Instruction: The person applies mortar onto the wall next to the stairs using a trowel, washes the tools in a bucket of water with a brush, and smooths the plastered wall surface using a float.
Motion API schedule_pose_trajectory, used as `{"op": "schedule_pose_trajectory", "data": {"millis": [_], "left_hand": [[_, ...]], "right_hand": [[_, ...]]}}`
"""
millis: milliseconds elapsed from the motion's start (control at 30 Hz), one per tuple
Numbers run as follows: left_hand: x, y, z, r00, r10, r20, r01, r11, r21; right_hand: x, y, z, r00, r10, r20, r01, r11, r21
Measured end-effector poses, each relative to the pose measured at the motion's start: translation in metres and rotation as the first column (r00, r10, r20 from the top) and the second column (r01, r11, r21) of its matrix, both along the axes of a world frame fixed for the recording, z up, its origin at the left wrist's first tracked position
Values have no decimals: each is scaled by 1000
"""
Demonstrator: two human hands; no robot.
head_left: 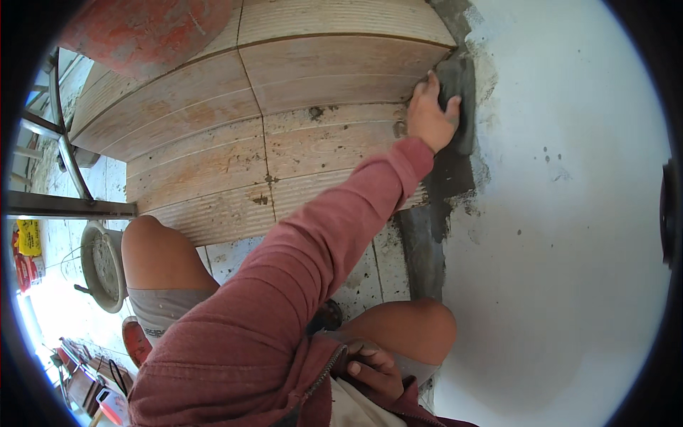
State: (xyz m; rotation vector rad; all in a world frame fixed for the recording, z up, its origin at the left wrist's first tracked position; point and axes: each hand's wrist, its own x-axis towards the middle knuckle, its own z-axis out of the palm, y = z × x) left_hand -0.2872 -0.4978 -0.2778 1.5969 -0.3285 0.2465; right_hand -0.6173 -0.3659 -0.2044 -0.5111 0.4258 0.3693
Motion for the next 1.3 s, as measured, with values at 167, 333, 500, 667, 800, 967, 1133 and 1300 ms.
{"op": "schedule_pose_trajectory", "data": {"millis": [167, 333, 500, 667, 800, 967, 1133, 1300], "left_hand": [[-6, 3, -72, 975, 85, -204, -56, 988, 144], [3, 3, -96, 884, -31, -467, 66, 996, 60], [23, -13, -61, 977, -42, -211, 11, 989, -150], [18, -5, 9, 992, 117, 44, -115, 992, -51], [11, 1, 6, 999, 48, 14, -46, 993, -113], [-3, 5, -80, 967, -29, -255, 41, 998, 41], [9, 1, -92, 955, 75, -286, -75, 997, 10], [21, -8, -29, 993, 70, -94, -71, 997, -6]], "right_hand": [[0, 1, -2, 999, 14, -35, -13, 999, 42], [-3, 10, 5, 997, 0, -81, -4, 998, -59], [1, 5, 4, 998, 65, 13, -63, 989, -136], [5, 7, 5, 999, 20, -43, -24, 993, -115], [1, 1, -2, 996, 41, -84, -41, 999, 10], [-1, 5, -7, 1000, 3, -25, -4, 997, -72], [-3, 5, -4, 999, 21, 25, -22, 1000, 17], [-1, 3, 0, 998, 63, 23, -58, 980, -191]]}}
